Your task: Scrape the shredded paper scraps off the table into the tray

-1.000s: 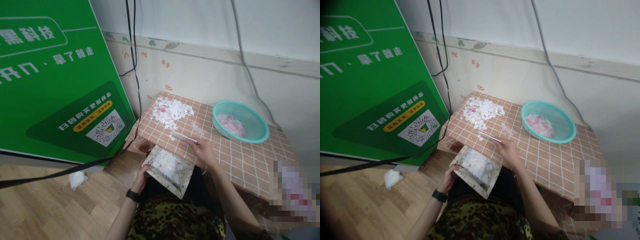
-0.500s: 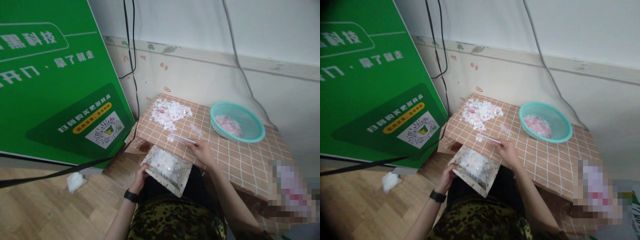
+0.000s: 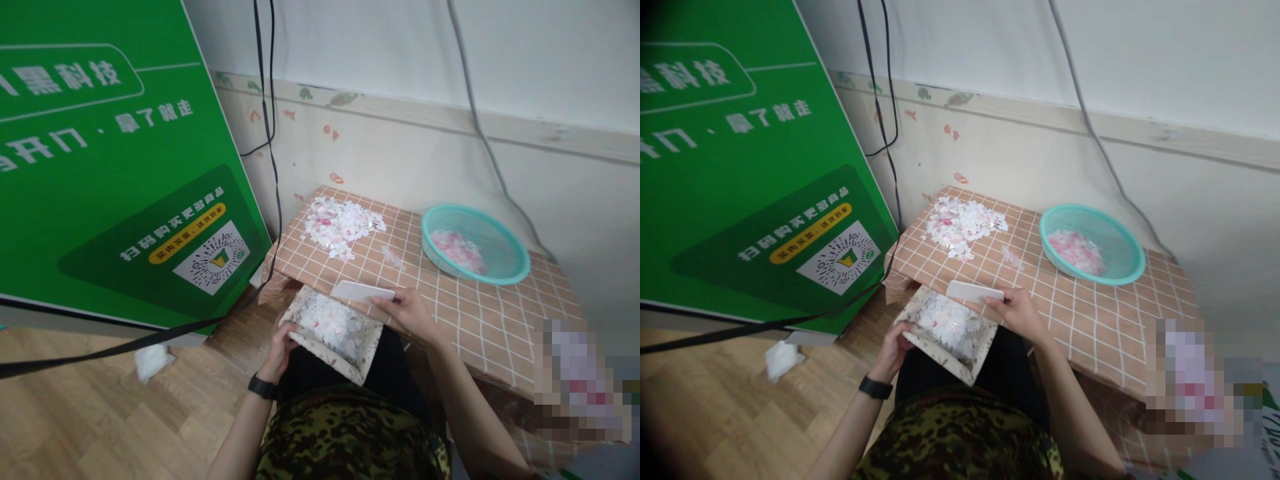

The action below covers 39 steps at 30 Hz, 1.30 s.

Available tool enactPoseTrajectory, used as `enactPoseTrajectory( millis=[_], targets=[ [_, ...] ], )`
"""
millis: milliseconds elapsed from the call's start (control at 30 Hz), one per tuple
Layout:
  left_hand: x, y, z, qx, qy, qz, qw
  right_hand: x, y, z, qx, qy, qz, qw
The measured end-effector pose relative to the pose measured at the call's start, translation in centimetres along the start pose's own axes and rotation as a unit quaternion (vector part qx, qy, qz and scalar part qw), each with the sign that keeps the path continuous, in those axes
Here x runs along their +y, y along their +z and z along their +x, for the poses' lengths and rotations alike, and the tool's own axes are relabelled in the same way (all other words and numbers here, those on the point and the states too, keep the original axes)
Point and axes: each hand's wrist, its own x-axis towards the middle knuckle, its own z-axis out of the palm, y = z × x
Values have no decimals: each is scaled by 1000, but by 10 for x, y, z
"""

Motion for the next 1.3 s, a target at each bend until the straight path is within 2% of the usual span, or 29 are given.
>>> enactPoseTrajectory(
  millis=[67,133,200,267,333,467,533,567,600,633,667,700,733,800,867,933,1067,1300],
  targets=[
    [0,-1,0,2,-3,-2,1000,4,-2,3,21,26,58,998],
    [-1,-2,-1,2,-5,-4,1000,10,-5,7,72,50,105,991],
    [-2,-3,-3,-3,-8,-4,1000,16,-8,13,108,69,95,987],
    [-3,-4,-5,-8,-7,-3,1000,19,-11,16,110,94,19,989],
    [-3,-5,-7,-17,6,-3,1000,17,-13,17,100,120,-103,982],
    [-1,-5,-17,-32,37,9,999,-4,-14,7,95,151,-349,920],
    [-1,-6,-25,-34,40,20,998,-21,-7,-6,99,146,-408,896],
    [-1,-7,-29,-33,41,24,998,-30,-1,-13,93,135,-417,894],
    [-2,-8,-34,-31,42,28,998,-38,7,-22,69,112,-413,901],
    [-3,-9,-38,-27,42,31,998,-45,17,-30,13,75,-397,914],
    [-5,-10,-42,-22,43,34,998,-50,28,-38,-67,31,-374,924],
    [-7,-10,-46,-17,42,35,998,-54,41,-45,-146,-13,-356,923],
    [-10,-11,-49,-15,40,35,998,-55,53,-51,-212,-37,-352,911],
    [-15,-10,-54,-14,34,32,999,-53,75,-58,-283,-24,-383,879],
    [-19,-9,-57,-19,26,27,999,-45,90,-61,-303,-3,-405,863],
    [-21,-8,-59,-28,22,25,999,-37,96,-61,-300,0,-410,861],
    [-21,-7,-60,-45,22,28,998,-27,95,-58,-320,-13,-395,861],
    [-20,-7,-59,-35,20,28,999,-20,90,-52,-344,-4,-377,860]
  ],
)
